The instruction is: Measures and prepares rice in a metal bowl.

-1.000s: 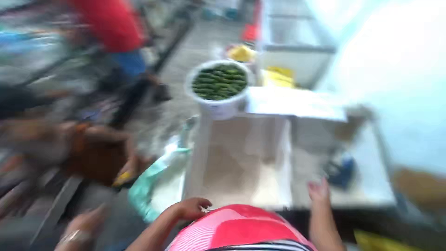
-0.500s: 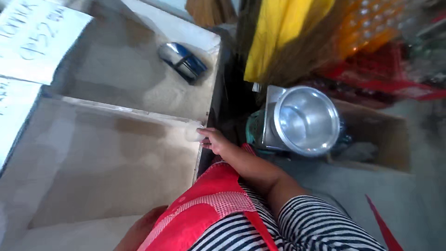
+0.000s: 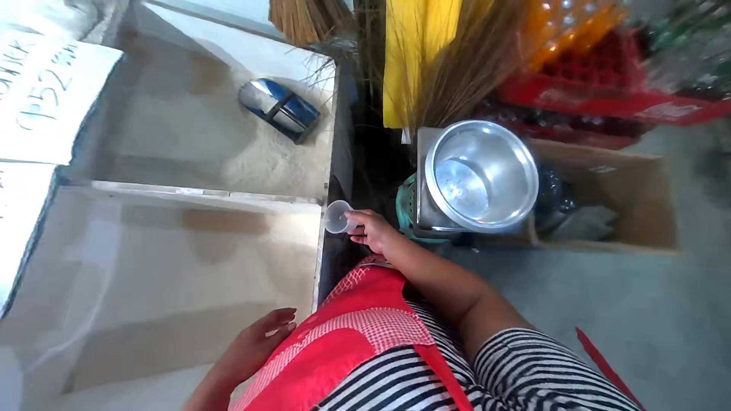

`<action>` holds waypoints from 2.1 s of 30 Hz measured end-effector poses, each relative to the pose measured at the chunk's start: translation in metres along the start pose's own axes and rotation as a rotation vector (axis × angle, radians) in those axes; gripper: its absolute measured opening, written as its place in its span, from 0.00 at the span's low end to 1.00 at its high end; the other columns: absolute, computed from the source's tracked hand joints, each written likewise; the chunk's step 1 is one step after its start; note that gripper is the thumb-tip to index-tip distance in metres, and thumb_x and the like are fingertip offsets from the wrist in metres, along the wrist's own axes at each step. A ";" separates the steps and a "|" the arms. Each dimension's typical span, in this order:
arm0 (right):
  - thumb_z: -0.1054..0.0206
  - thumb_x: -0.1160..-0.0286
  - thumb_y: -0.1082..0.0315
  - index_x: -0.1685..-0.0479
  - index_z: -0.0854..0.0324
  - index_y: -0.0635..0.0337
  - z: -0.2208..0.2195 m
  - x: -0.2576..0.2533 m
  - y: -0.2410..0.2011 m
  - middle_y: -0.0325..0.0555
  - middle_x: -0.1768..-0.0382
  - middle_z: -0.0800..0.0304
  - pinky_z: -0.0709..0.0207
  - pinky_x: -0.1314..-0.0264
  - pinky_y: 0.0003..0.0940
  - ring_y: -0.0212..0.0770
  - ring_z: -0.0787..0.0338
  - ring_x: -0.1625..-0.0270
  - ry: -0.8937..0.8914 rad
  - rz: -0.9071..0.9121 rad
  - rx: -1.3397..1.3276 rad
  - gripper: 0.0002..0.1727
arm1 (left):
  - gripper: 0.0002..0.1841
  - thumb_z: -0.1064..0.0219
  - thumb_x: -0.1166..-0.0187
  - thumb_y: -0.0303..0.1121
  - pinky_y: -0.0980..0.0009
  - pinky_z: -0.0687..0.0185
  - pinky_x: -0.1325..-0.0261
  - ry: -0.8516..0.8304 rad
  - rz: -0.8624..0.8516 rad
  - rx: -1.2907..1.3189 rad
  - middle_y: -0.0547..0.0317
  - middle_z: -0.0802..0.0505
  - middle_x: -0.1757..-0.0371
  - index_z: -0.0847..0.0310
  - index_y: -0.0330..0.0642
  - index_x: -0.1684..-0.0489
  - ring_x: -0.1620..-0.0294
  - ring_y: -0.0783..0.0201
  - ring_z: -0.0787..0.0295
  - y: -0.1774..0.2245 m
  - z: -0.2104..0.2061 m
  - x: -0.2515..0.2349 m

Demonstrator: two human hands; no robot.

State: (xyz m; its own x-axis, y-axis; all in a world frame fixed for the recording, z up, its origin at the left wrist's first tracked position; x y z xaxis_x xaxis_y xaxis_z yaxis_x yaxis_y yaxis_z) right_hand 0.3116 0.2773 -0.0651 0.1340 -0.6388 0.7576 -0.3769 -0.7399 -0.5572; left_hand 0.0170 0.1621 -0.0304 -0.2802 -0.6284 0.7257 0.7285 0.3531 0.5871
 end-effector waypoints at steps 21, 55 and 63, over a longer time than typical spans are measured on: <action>0.32 0.17 0.55 0.21 0.29 0.56 0.051 0.027 0.028 0.56 0.33 0.20 0.19 0.41 0.41 0.45 0.15 0.42 -0.043 -0.116 -0.040 0.29 | 0.19 0.36 0.14 0.34 0.56 0.19 0.26 -0.048 -0.104 -0.065 0.46 0.10 0.33 0.20 0.37 0.29 0.32 0.56 0.12 0.070 -0.020 -0.029; 0.46 0.08 0.59 0.25 0.28 0.68 0.030 0.023 0.044 0.54 0.41 0.12 0.15 0.41 0.36 0.39 0.10 0.46 -0.172 0.007 0.266 0.23 | 0.09 0.47 0.18 0.26 0.65 0.10 0.62 -0.089 -0.154 1.038 0.52 0.08 0.62 0.27 0.39 0.45 0.66 0.61 0.08 0.248 0.020 -0.101; 0.53 0.12 0.80 0.23 0.39 0.74 -0.075 -0.043 -0.035 0.58 0.40 0.19 0.16 0.42 0.35 0.39 0.14 0.44 -0.167 0.165 0.267 0.21 | 0.10 0.49 0.16 0.28 0.66 0.09 0.59 0.345 -0.232 1.237 0.55 0.07 0.61 0.25 0.40 0.45 0.63 0.63 0.07 0.148 0.137 -0.030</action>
State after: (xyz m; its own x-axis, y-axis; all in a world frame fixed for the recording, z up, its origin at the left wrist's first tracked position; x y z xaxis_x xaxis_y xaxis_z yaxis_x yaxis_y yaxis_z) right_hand 0.2504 0.3461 -0.0525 0.2472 -0.7636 0.5965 -0.1561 -0.6389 -0.7533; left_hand 0.0476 0.3278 0.0834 -0.0124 -0.8393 0.5435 -0.4213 0.4973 0.7584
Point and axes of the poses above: each hand's wrist, its own x-axis away from the middle knuckle, its own z-axis out of the back of the hand, y = z × x, the point moved 4 cm from there along -x, towards the middle knuckle
